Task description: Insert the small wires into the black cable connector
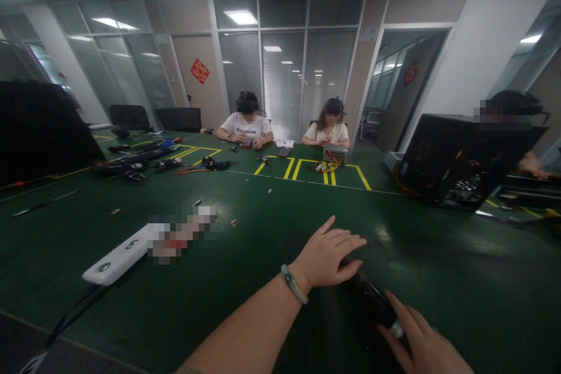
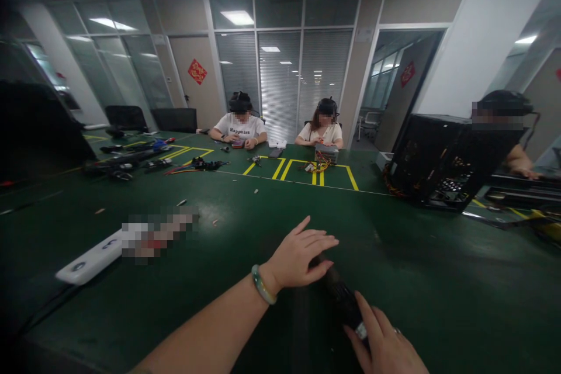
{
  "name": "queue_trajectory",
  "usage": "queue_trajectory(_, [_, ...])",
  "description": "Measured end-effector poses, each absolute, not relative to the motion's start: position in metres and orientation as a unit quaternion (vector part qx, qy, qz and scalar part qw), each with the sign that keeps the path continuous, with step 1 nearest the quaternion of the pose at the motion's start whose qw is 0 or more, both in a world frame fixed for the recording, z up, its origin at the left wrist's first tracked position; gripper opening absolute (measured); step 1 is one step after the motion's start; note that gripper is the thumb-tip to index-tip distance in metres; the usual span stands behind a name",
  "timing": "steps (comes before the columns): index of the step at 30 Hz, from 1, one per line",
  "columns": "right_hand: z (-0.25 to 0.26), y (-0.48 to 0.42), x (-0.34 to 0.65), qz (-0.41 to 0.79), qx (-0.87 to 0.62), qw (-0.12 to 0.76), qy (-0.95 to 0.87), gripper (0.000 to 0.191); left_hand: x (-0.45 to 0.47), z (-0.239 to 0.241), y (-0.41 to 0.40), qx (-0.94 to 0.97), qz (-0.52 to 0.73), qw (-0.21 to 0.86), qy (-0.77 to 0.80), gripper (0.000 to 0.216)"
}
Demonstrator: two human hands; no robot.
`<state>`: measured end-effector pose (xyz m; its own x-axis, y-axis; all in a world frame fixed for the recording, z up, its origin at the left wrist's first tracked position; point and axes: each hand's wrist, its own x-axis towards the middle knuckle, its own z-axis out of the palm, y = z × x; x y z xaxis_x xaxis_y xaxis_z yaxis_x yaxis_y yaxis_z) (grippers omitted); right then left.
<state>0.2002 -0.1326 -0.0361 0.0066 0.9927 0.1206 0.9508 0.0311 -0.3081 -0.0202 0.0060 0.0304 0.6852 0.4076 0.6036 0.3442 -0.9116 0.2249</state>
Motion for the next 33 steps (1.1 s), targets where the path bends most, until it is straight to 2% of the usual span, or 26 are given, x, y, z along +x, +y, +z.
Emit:
queue_trajectory(4, [-0.004, -0.084, 0.192, 0.068, -0.654, 0.138, -0.741, 0.053, -0.021, 0.027, 0.007, 0.932, 0.302, 0.057, 0.194, 0.041])
queue_trajectory(9, [0.011, -0.014, 0.198, 0.146, -0.551, 0.152, -0.807, 0.046, -0.022, 0.015, 0.018, 0.933, 0.246, 0.052, 0.256, 0.057])
queue_trajectory(13, [0.003, 0.014, 0.194, 0.17, -0.548, 0.156, -0.804, 0.053, -0.027, 0.008, 0.031, 0.913, 0.234, 0.037, 0.331, 0.062])
queue_trajectory(17, [0.001, 0.009, 0.198, 0.192, -0.567, 0.173, -0.782, 0.073, -0.029, 0.006, 0.038, 0.906, 0.21, 0.035, 0.365, 0.048])
queue_trajectory(19, [0.003, 0.003, 0.208, 0.203, -0.583, 0.172, -0.768, 0.075, -0.028, 0.005, 0.039, 0.907, 0.207, 0.037, 0.366, 0.044])
queue_trajectory(22, [0.009, -0.007, 0.227, 0.19, -0.592, 0.17, -0.764, 0.063, -0.025, 0.004, 0.041, 0.904, 0.213, 0.042, 0.368, 0.047])
queue_trajectory(27, [0.027, -0.021, 0.243, 0.133, -0.588, 0.199, -0.773, 0.031, -0.022, 0.001, 0.041, 0.902, 0.226, 0.042, 0.366, 0.048])
queue_trajectory(30, [0.035, -0.026, 0.242, 0.112, -0.579, 0.153, -0.793, 0.022, -0.021, 0.0, 0.041, 0.901, 0.227, 0.048, 0.366, 0.044])
queue_trajectory(33, [0.036, -0.029, 0.24, 0.122, -0.582, 0.088, -0.799, 0.023, -0.022, 0.001, 0.041, 0.901, 0.223, 0.057, 0.367, 0.042])
